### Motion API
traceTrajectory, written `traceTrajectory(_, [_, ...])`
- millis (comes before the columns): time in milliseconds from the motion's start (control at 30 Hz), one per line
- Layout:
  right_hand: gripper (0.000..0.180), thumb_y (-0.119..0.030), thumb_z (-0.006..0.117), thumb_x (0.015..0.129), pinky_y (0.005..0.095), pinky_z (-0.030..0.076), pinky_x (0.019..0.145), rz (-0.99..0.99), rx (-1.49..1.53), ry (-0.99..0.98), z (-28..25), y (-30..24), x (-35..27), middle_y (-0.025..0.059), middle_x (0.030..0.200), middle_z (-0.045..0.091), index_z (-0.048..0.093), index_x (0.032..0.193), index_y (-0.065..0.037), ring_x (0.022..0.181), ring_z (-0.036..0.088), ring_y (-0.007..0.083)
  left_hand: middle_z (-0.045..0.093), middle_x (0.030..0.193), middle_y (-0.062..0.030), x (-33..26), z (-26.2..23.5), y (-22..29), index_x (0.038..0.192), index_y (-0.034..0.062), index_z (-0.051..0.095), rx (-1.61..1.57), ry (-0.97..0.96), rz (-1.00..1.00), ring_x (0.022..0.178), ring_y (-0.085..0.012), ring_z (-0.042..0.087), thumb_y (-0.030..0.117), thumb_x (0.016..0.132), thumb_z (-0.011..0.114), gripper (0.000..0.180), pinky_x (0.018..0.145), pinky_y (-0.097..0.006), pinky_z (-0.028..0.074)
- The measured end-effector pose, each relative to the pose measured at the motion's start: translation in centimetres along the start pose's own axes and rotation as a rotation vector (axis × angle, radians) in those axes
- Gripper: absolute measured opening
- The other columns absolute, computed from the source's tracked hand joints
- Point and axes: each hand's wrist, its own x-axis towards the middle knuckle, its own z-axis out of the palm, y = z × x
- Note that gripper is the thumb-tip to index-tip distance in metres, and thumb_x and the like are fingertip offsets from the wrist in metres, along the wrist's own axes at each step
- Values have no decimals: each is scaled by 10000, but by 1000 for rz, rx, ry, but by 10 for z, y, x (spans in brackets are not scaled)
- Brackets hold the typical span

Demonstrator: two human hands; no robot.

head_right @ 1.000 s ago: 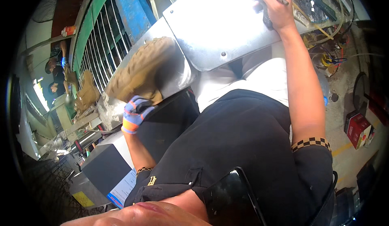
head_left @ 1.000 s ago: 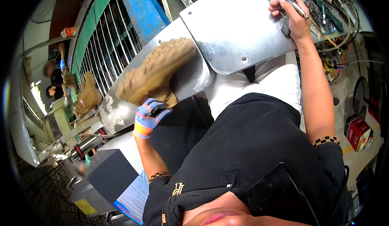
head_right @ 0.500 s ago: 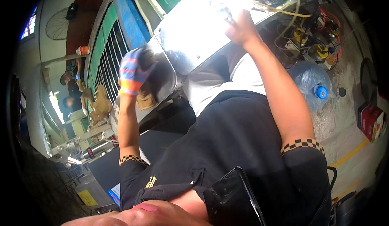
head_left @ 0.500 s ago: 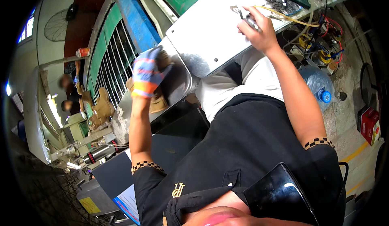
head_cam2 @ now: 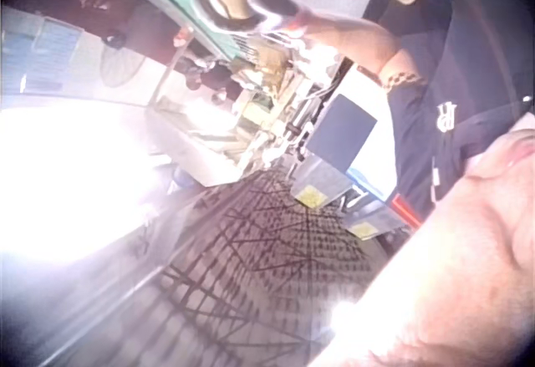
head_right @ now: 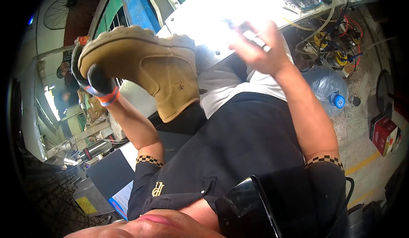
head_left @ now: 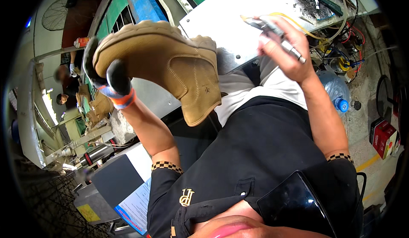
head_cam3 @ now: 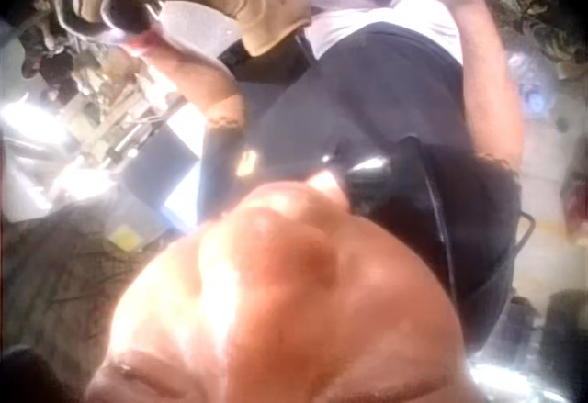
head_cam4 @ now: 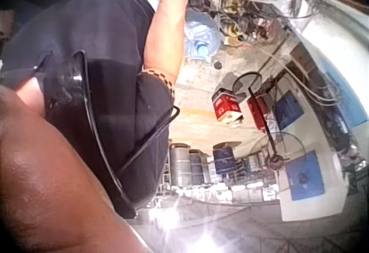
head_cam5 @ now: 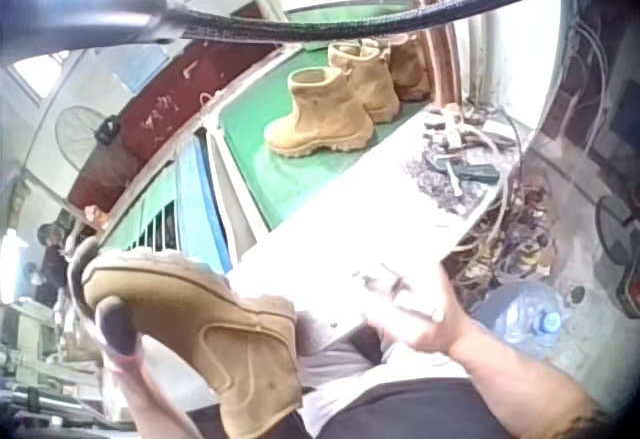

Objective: The person picks up a boot from the conveyor belt and applies a liquid from a spray nozzle along the seams and edges of the boot's upper and sole, repeating this for several boots.

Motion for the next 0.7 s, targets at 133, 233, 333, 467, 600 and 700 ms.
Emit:
traceTrajectory(133, [392,-27,537,814,260,490,665,-216,176,-166,35,-64,30,79,914,595,587,1196,49,698,606,119,639,1139,-204,15,9,5,1283,-85,506,183,-114,-62,1041,-294,626,315,796,645,645,949,-391,482])
traceTrajectory(233, [387,-26,560,800,243,477,648,-533,127,-118,53,-80,64,67,915,658,613,1182,4,685,598,98,640,1157,-203,21,8,-5,1303,-51,496,-37,-133,-144,1048,-269,639,113,742,714,624,955,-370,495])
traceTrajectory(333, [373,-38,585,797,248,478,647,-460,256,-220,77,-92,87,65,1022,666,617,1168,-8,714,600,95,640,1166,-189,24,10,-8,1310,-41,498,-98,-132,-200,1056,-263,637,100,751,727,620,960,-370,499])
traceTrajectory(467, [379,-116,622,815,267,480,619,-489,251,-204,86,-77,110,82,800,634,571,1170,8,653,597,143,640,1175,-181,35,11,-21,1308,-37,499,-178,-170,-258,1060,-259,636,99,758,737,614,953,-369,503])
traceTrajectory(600, [389,-69,620,803,247,481,681,-314,153,-184,93,-48,97,67,970,631,592,1190,-89,728,622,110,622,1189,-184,34,-4,-38,1334,-56,463,-125,-208,-281,1075,-273,620,266,804,699,664,938,-385,502])
traceTrajectory(700, [378,-66,582,814,264,491,738,-361,170,-96,95,-45,85,74,1014,652,605,1186,-3,813,614,129,612,1196,-188,35,-16,-53,1347,-47,452,-139,-190,-293,1079,-290,618,333,793,708,719,940,-405,504])
